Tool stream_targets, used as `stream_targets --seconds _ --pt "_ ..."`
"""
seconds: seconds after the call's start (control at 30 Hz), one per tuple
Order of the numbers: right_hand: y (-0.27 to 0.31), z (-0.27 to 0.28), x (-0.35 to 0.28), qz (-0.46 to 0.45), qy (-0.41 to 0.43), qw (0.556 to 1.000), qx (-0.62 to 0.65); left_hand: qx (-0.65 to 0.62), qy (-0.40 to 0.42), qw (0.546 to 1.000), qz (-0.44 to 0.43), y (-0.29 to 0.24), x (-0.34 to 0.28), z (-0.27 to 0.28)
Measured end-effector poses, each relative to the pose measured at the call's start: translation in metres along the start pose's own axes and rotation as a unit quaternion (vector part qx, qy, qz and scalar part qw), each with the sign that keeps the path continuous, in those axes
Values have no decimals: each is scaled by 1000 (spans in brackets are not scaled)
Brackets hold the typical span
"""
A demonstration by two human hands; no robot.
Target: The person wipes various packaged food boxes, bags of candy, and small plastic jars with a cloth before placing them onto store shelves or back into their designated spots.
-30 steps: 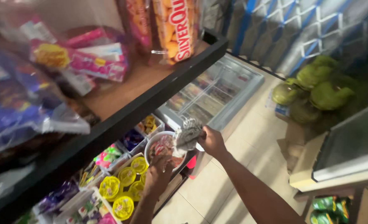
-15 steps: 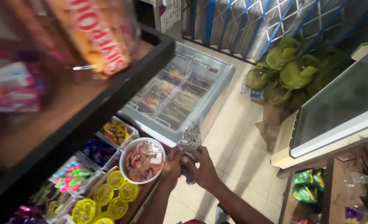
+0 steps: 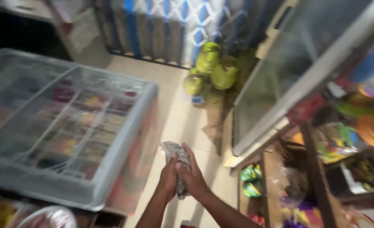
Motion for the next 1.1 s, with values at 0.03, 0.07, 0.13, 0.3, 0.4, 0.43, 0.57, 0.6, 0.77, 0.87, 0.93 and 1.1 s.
stream_targets --seconds 0.03,0.07,0.13,0.3,0.4,0.43,0.57,0.6,0.77,0.87,0.93,1.1 --pt "4 19 6 -8 -40 999 4 4 12 999 30 4 8 -22" --pt "7 37 12 -16 -79 997 10 30 34 999 12 6 14 -42" --pt "15 74 21 -17 -152 988 12 81 85 993 -27 10 27 -82" --pt "29 156 35 3 -309 950 -40 122 193 974 2 41 54 -162" --pt "28 188 32 -31 -374 925 -54 321 250 895 -183 43 57 -191" --pt "33 195 31 7 -403 914 -48 389 266 837 -279 38 53 -201" --pt "63 208 14 43 -532 839 -101 390 311 641 -583 -3 20 -238" --pt "73 207 6 21 -567 813 -128 373 323 707 -507 -8 21 -248" --pt "93 209 -44 -6 -679 726 -106 335 430 751 -373 -6 -1 -279" --pt "99 215 -83 87 -719 668 -169 303 521 737 -306 14 -21 -292" --pt "102 212 -110 104 -745 624 -212 329 549 733 -230 35 -34 -293" --pt "119 210 -173 80 -808 527 -252 267 637 664 -285 66 -80 -304"
Point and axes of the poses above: each hand's wrist, its own x-axis towards the middle knuckle, its own z-axis out of the back of the hand, y = z × x, the point moved 5 cm from there along x, towards the middle knuckle, and after that the axes turned 10 degrees about -y, right-handed, at the moved point
